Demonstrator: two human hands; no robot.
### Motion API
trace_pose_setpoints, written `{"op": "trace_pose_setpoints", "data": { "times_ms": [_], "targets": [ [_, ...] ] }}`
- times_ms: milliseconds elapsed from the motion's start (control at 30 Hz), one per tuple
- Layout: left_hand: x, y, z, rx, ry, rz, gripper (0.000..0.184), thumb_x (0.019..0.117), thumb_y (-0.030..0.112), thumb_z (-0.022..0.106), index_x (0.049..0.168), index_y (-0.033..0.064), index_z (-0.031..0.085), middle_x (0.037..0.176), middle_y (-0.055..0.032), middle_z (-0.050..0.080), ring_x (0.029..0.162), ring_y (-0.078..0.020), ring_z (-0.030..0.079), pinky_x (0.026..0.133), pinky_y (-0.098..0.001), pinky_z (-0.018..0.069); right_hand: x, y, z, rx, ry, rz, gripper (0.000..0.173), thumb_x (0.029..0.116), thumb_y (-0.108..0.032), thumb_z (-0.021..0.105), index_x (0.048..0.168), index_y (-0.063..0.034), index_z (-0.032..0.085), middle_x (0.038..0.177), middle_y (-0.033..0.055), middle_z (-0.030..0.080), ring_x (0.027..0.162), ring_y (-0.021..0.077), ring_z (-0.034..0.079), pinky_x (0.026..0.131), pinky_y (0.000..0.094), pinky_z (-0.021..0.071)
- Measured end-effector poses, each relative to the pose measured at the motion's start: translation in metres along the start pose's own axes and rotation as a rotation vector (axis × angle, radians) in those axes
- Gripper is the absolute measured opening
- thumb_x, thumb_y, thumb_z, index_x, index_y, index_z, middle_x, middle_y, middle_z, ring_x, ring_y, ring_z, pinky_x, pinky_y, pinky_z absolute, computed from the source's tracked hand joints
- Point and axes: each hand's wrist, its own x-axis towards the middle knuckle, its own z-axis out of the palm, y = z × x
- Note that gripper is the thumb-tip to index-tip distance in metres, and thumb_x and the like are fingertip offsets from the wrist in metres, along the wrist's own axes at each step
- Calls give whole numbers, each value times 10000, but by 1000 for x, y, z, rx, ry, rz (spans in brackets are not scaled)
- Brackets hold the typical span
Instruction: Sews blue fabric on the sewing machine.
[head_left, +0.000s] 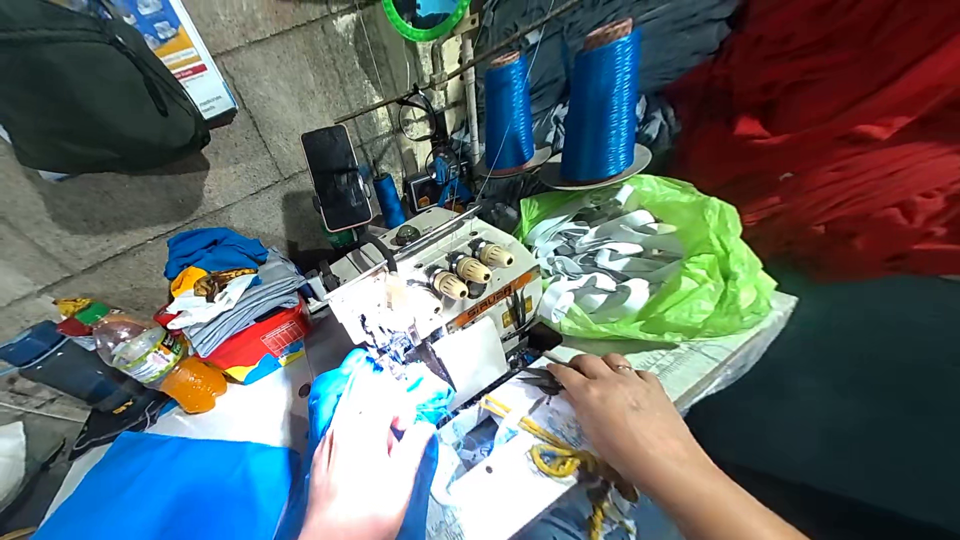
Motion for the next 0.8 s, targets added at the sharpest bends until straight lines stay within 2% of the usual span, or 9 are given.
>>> {"op": "trace_pose_setpoints", "data": {
  "times_ms": [33, 100, 167, 200, 267, 333, 467, 567, 800],
  "targets": [
    [-1, 2, -1, 11, -21, -17, 311, 985, 362, 580, 919, 96, 726, 720, -32, 616, 696, -200, 610, 706, -463, 499, 1, 3, 2, 1, 26, -36, 242, 788, 104, 762, 976, -46, 787, 891, 191, 709, 891, 454, 689, 682, 606, 539],
    [-1, -1, 1, 2, -5, -14, 288, 975, 318, 570, 915, 87, 732, 718, -23, 619, 686, -184, 604, 688, -438, 501, 3, 13, 0, 51, 101, -68, 200, 800, 121, 723, 911, -39, 771, 852, 183, 700, 871, 458, 689, 666, 622, 540],
    [-1, -6, 3, -67, 21, 2, 261, 951, 303, 582, 924, 85, 723, 685, 10, 583, 623, -129, 555, 622, -357, 486, 4, 18, -12, 177, 242, -34, 159, 915, 5, 570, 918, 11, 729, 849, 207, 697, 861, 473, 691, 701, 670, 522],
    [-1, -8, 4, -99, 30, 15, 250, 937, 292, 593, 934, 80, 725, 680, 19, 572, 609, -109, 538, 605, -323, 480, 5, 15, -19, 259, 334, 9, 243, 962, -96, 486, 931, 27, 694, 800, 179, 677, 783, 412, 692, 666, 620, 527],
    [-1, -10, 6, -135, 51, 35, 233, 914, 293, 613, 907, 86, 719, 656, 37, 555, 579, -79, 517, 574, -283, 464, 4, -3, -40, 562, 367, 124, 344, 1017, -229, 428, 1090, -2, 675, 739, 38, 624, 619, 149, 605, 555, 360, 507],
    [-1, -10, 8, -150, 56, 22, 234, 903, 296, 615, 891, 86, 718, 638, 50, 539, 575, -82, 508, 579, -296, 453, -7, -31, -67, 1054, 97, 190, 333, 1048, -235, 449, 1278, -84, 637, 752, -81, 631, 574, -11, 585, 515, 186, 517],
    [-3, -10, 11, -163, 86, 51, 238, 898, 298, 610, 861, 89, 716, 633, 53, 562, 571, -76, 527, 573, -298, 464, -20, -84, -89, 1649, -780, 186, 322, 1076, -198, 401, 1355, -75, 502, 879, -60, 591, 619, 18, 543, 536, 203, 476],
    [-6, -10, 13, -142, 128, 73, 244, 901, 283, 609, 856, 77, 731, 638, 31, 583, 568, -98, 540, 569, -326, 473, -23, -102, -74, 1872, -870, 247, 245, 1052, -192, 456, 1284, -118, 475, 785, -87, 546, 546, 7, 496, 480, 176, 444],
    [-8, -12, 17, -138, 163, 109, 207, 899, 250, 623, 875, 87, 747, 631, 47, 587, 556, -75, 531, 558, -294, 469, -26, -114, -69, 1968, -906, 458, 279, 1106, -176, 283, 1273, -108, 495, 695, -75, 533, 490, 4, 473, 445, 152, 424]
  ]
}}
